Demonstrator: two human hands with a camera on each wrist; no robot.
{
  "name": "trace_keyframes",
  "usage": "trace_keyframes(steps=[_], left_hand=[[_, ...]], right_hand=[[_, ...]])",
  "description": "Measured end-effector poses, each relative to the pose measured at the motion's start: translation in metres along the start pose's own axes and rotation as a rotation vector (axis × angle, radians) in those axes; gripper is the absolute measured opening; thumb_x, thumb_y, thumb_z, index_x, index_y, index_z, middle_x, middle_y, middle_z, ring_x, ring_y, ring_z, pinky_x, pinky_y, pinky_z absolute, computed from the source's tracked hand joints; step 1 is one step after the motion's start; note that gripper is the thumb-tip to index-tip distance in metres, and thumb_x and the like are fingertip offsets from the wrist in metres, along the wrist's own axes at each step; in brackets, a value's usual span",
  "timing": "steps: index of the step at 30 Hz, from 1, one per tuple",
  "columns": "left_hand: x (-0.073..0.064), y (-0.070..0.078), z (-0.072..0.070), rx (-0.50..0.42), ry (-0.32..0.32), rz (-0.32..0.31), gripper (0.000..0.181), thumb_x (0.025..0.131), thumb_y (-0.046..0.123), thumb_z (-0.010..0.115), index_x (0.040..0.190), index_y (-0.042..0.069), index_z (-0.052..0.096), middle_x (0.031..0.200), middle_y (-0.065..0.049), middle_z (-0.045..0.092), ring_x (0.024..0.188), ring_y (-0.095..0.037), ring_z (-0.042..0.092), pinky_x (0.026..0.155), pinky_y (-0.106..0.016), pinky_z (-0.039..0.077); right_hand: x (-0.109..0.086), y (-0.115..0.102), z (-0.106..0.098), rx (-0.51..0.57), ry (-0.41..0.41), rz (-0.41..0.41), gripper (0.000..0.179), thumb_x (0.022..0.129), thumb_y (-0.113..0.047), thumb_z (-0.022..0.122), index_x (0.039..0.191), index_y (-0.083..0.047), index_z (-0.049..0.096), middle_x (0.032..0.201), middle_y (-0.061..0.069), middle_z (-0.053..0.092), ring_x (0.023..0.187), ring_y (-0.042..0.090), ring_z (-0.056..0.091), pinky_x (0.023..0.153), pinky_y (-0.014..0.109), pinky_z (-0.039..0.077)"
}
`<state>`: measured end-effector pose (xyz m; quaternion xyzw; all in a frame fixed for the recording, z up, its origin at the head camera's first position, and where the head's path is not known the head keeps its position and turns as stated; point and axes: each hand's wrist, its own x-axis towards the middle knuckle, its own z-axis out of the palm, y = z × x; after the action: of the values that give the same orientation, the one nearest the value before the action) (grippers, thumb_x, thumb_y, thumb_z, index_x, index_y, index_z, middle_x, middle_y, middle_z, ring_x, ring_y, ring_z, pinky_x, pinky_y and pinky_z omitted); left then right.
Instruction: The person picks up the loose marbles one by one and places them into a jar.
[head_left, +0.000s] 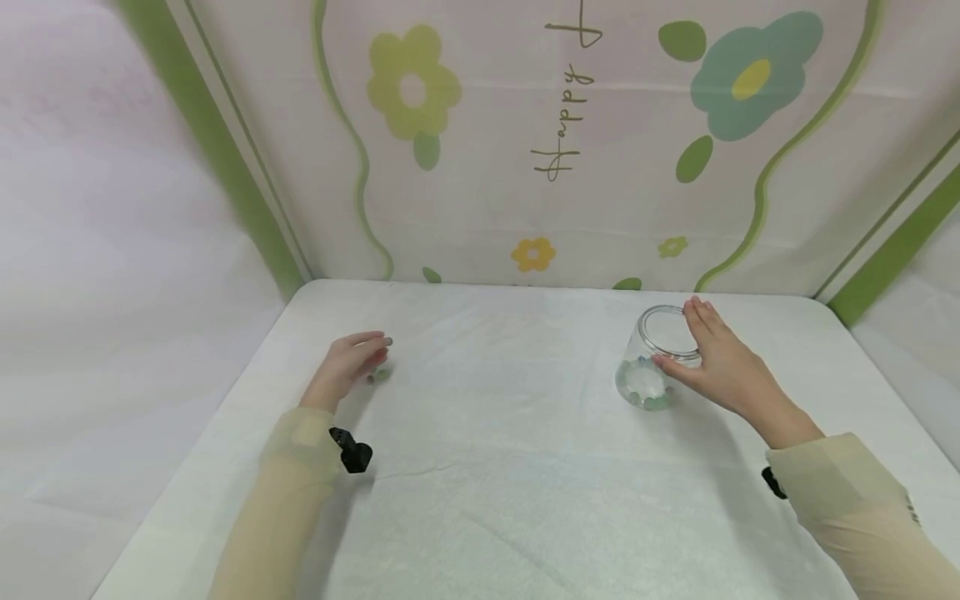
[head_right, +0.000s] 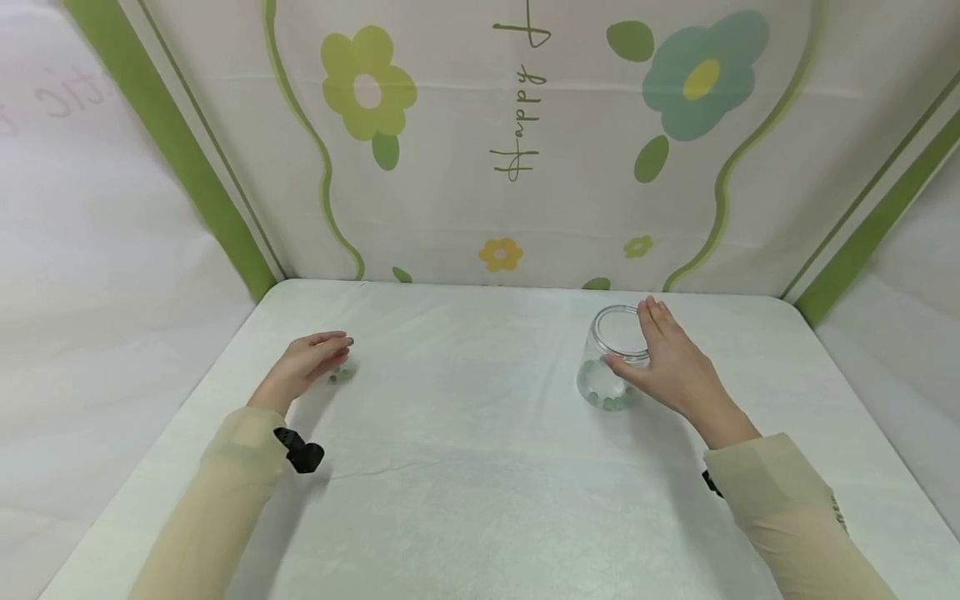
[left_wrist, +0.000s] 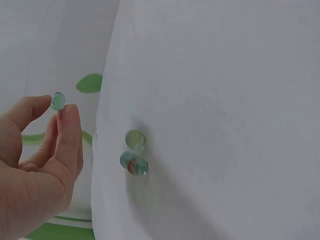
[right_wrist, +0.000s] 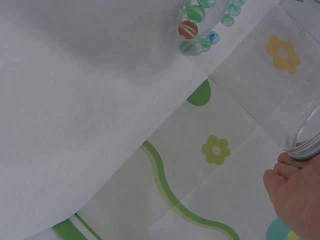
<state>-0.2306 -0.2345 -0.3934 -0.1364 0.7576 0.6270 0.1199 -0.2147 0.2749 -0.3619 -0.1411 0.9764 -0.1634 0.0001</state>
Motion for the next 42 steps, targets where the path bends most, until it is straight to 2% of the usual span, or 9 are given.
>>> trace_keyframes(steps=[4, 7, 14, 21, 27, 33, 38, 42], left_hand=[[0.002, 0.015, 0.018, -0.026, -0.03, 0.011, 0.054, 0.099, 0.02, 0.051, 0.146, -0.001, 0.034, 0.148, -0.018, 0.04, 0.116, -0.01, 0.055, 0.086, -0.006, 0.05], [0.004, 0.027, 0.032, -0.067, -0.05, 0.022, 0.052, 0.099, 0.018, 0.051, 0.146, -0.001, 0.035, 0.148, -0.017, 0.04, 0.123, -0.015, 0.051, 0.086, -0.006, 0.051], [0.007, 0.056, 0.069, -0.181, -0.085, 0.048, 0.047, 0.098, 0.011, 0.052, 0.142, -0.001, 0.04, 0.138, -0.014, 0.046, 0.106, -0.01, 0.056, 0.083, -0.008, 0.053], [0.007, 0.084, 0.112, -0.194, -0.121, 0.055, 0.043, 0.096, 0.011, 0.056, 0.137, 0.001, 0.048, 0.129, -0.011, 0.053, 0.12, -0.021, 0.054, 0.102, -0.024, 0.05], [0.007, 0.102, 0.152, -0.218, -0.165, 0.066, 0.038, 0.093, 0.01, 0.061, 0.13, 0.001, 0.054, 0.128, -0.012, 0.055, 0.123, -0.026, 0.054, 0.104, -0.028, 0.05], [-0.001, 0.113, 0.194, -0.181, -0.223, 0.086, 0.039, 0.092, 0.011, 0.064, 0.129, 0.001, 0.055, 0.13, -0.012, 0.057, 0.12, -0.024, 0.059, 0.099, -0.026, 0.053], [-0.009, 0.113, 0.228, -0.178, -0.257, 0.089, 0.035, 0.09, 0.014, 0.066, 0.123, 0.004, 0.06, 0.124, -0.012, 0.062, 0.114, -0.023, 0.063, 0.098, -0.029, 0.054], [-0.013, 0.112, 0.252, -0.175, -0.26, 0.094, 0.03, 0.089, 0.014, 0.067, 0.117, 0.004, 0.063, 0.115, -0.011, 0.067, 0.109, -0.024, 0.066, 0.098, -0.032, 0.054]], right_hand=[[0.0, 0.0, 0.001, 0.001, -0.002, 0.004, 0.099, 0.091, -0.057, 0.052, 0.15, 0.006, 0.005, 0.159, 0.025, 0.003, 0.148, 0.04, 0.003, 0.107, 0.071, 0.024], [0.0, 0.0, 0.0, 0.004, -0.002, 0.005, 0.099, 0.091, -0.057, 0.052, 0.15, 0.006, 0.005, 0.159, 0.025, 0.003, 0.148, 0.04, 0.003, 0.107, 0.071, 0.024], [0.0, 0.0, 0.0, 0.012, 0.003, 0.004, 0.099, 0.091, -0.057, 0.052, 0.15, 0.006, 0.005, 0.159, 0.024, 0.004, 0.148, 0.04, 0.004, 0.107, 0.071, 0.023], [0.001, 0.001, 0.002, 0.006, 0.005, 0.006, 0.099, 0.091, -0.057, 0.052, 0.15, 0.006, 0.005, 0.159, 0.024, 0.003, 0.148, 0.04, 0.004, 0.107, 0.071, 0.024], [0.001, 0.002, 0.001, 0.006, -0.005, 0.008, 0.099, 0.091, -0.058, 0.052, 0.15, 0.006, 0.004, 0.159, 0.024, 0.003, 0.148, 0.04, 0.003, 0.107, 0.071, 0.023], [0.002, 0.001, 0.002, 0.01, -0.021, 0.007, 0.1, 0.091, -0.058, 0.051, 0.15, 0.006, 0.003, 0.159, 0.025, 0.001, 0.147, 0.041, 0.002, 0.108, 0.071, 0.022], [0.003, 0.001, 0.001, 0.007, -0.026, 0.012, 0.1, 0.091, -0.058, 0.051, 0.15, 0.006, 0.002, 0.159, 0.025, 0.0, 0.147, 0.041, 0.001, 0.108, 0.071, 0.021], [0.003, 0.001, 0.001, 0.01, -0.027, 0.015, 0.1, 0.091, -0.058, 0.051, 0.15, 0.006, 0.002, 0.159, 0.025, -0.001, 0.147, 0.042, 0.001, 0.108, 0.072, 0.022]])
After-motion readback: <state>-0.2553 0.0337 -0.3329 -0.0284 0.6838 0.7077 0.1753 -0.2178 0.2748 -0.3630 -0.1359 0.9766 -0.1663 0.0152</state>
